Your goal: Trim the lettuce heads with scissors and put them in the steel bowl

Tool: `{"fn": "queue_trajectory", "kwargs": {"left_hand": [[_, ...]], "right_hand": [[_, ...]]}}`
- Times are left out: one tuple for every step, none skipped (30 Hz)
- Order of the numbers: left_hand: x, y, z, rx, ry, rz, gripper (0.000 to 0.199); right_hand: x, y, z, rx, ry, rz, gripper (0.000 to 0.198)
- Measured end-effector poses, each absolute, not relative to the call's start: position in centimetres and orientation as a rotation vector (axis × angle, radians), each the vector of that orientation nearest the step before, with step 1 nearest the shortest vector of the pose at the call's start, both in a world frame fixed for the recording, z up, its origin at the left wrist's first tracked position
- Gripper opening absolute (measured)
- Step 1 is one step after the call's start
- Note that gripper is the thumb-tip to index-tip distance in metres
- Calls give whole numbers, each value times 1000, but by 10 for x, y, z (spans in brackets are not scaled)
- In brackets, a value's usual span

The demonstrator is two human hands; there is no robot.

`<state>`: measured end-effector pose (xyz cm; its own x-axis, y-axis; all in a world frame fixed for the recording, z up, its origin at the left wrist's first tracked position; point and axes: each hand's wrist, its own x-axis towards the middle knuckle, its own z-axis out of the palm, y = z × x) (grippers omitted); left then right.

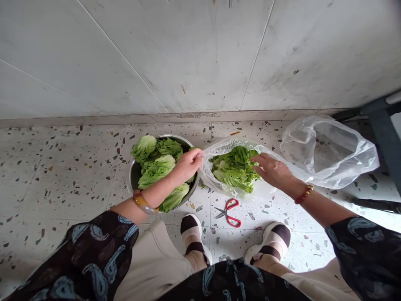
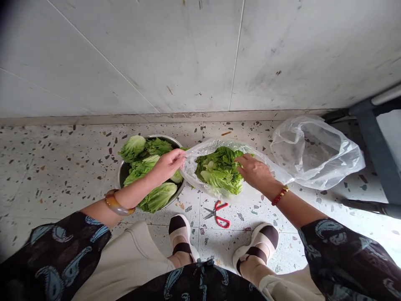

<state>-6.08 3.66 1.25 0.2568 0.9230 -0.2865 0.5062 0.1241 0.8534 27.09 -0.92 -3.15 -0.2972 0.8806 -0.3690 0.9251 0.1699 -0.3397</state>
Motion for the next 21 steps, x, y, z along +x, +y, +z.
{"fn": "queue_trajectory", "kwargs": {"left_hand": [[-60,35,13,1524,1375,512,15],[-59,33,13,1522,1359,503,15],[-58,32,13,1521,1346,497,14],[-58,30,14,1519,1333,490,14],[-57,27,14,1517,1318,478,13],[-57,25,14,1519,1308,464,13],[-57,23,14,1523,1300,446,13],[-57,20,15,1529,1297,427,13],[-57,18,15,1536,1296,407,14],[-57,16,15,1544,1295,388,15],[-58,14,16,1553,1294,373,16],[-58,12,16,1559,1291,361,17],[-58,11,17,1565,1288,352,17],[-58,11,17,1569,1288,350,17],[-58,11,18,1574,1289,352,17],[-58,11,18,1578,1292,360,16],[-58,11,19,1579,1295,371,16],[-58,12,19,1578,1297,382,15],[-58,12,19,1572,1300,392,15],[-58,12,19,1563,1303,398,15],[-58,13,18,1553,1306,401,15]], "right_hand": [[266,-15,-37,1750,2387,-865,43],[261,-21,-45,1657,2419,-948,46],[256,-28,-54,1550,2431,-1014,48],[250,-35,-65,1468,2428,-1044,49],[244,-42,-77,1415,2417,-1047,50],[239,-47,-87,1385,2399,-1041,50],[234,-52,-96,1389,2372,-1025,52],[230,-56,-103,1415,2341,-1012,55],[227,-58,-108,1459,2309,-1000,58],[224,-59,-112,1513,2278,-988,61],[223,-60,-115,1573,2251,-975,64],[223,-59,-117,1633,2229,-968,65],[223,-58,-119,1688,2212,-968,65],[224,-56,-122,1738,2196,-974,63],[225,-53,-124,1792,2176,-983,59],[227,-50,-127,1849,2156,-994,56],[229,-46,-129,1907,2138,-1008,54],[230,-42,-131,1964,2124,-1023,51],[232,-37,-133,2021,2117,-1039,47],[234,-33,-134,2074,2113,-1056,43],[236,-28,-133,2124,2113,-1072,39]]}}
